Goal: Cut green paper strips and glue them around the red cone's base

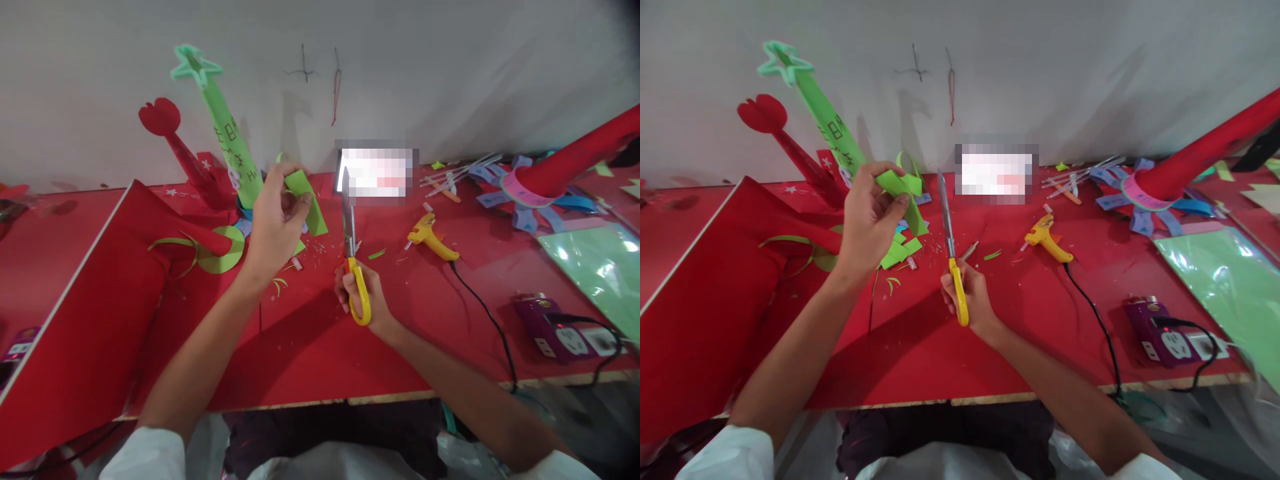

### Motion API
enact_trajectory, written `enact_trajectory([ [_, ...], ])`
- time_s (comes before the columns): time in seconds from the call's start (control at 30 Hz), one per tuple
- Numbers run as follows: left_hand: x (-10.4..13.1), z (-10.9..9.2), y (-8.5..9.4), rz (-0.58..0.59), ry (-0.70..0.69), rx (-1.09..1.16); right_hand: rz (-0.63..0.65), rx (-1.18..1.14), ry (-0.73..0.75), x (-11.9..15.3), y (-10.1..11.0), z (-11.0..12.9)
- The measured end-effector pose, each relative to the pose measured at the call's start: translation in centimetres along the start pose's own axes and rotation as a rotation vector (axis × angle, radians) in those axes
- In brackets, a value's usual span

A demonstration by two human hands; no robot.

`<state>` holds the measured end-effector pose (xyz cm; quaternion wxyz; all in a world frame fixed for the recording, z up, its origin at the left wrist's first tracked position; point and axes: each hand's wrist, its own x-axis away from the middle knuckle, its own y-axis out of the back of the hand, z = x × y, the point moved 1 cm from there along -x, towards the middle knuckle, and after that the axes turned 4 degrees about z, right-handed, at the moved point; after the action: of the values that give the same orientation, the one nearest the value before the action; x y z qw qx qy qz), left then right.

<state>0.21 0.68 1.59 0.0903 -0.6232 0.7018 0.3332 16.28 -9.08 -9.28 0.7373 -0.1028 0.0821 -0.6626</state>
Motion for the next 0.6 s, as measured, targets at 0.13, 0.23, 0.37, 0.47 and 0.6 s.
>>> enact_trajectory([
  [0.13, 0.01, 0.51, -0.13, 0.042, -0.013, -0.003, 0.007, 0.006, -0.01, -0.01, 0.08, -0.13],
  [0.23, -0.02, 0.74, -0.09, 0.053, -0.007, -0.024, 0.013, 0.008, -0.003, -0.06, 0.02, -0.08],
  [0.37, -0.08, 0.38, 0.11, 0.038, -0.003, -0.082, -0.005, 0.004, -0.004, -0.11, -0.16, 0.18],
  [0.47, -0.1, -0.02, 0.35, 0.044, 0.015, -0.143, -0.003, -0.001, -0.017, -0.04, -0.24, 0.35],
  [0.6, -0.08, 0.88, 0.44, 0.152, 0.077, -0.236, 0.011, 0.012, -0.001, 0.09, -0.25, 0.53],
])
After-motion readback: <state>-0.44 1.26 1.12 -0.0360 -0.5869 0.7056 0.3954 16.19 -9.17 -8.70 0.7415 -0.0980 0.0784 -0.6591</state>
